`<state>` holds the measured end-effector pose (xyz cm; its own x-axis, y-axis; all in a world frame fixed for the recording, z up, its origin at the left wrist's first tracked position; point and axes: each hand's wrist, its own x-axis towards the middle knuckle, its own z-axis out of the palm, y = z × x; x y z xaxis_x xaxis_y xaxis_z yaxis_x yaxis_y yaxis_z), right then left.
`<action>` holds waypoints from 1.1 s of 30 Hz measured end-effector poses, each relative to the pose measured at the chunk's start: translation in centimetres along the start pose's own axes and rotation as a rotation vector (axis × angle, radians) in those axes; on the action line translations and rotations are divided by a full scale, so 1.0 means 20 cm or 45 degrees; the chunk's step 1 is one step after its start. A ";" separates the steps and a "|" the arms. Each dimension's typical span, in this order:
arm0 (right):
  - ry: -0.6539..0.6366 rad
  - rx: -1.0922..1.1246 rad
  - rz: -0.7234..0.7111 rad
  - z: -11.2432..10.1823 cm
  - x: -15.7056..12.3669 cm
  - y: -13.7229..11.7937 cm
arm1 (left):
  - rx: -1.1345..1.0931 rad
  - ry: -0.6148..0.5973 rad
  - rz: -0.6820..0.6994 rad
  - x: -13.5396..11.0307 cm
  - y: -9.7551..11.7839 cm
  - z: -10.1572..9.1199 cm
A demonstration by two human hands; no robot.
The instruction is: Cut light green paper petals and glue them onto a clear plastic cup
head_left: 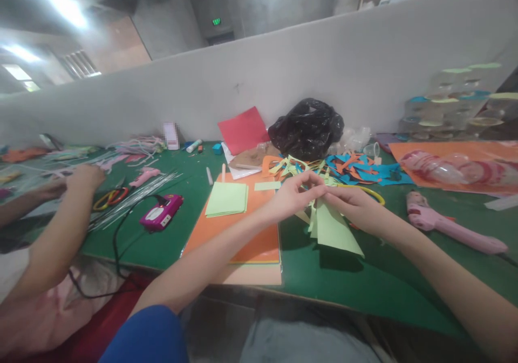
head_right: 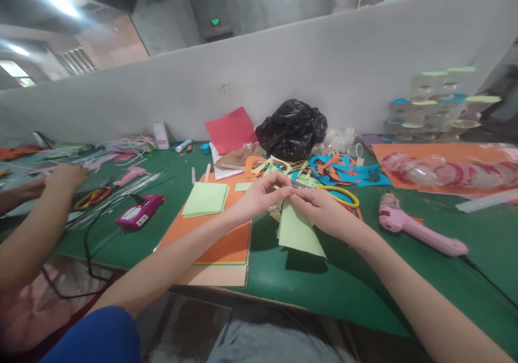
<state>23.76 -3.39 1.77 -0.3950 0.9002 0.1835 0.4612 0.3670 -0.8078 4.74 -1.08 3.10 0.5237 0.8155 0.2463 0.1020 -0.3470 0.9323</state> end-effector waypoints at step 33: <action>0.059 -0.128 0.023 -0.01 0.04 -0.01 | 0.091 0.200 -0.074 0.05 -0.08 -0.07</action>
<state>23.60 -2.59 2.18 -0.3496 0.9159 0.1972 0.5463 0.3703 -0.7513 3.90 0.98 2.26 0.3775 0.8954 0.2361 0.1907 -0.3247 0.9264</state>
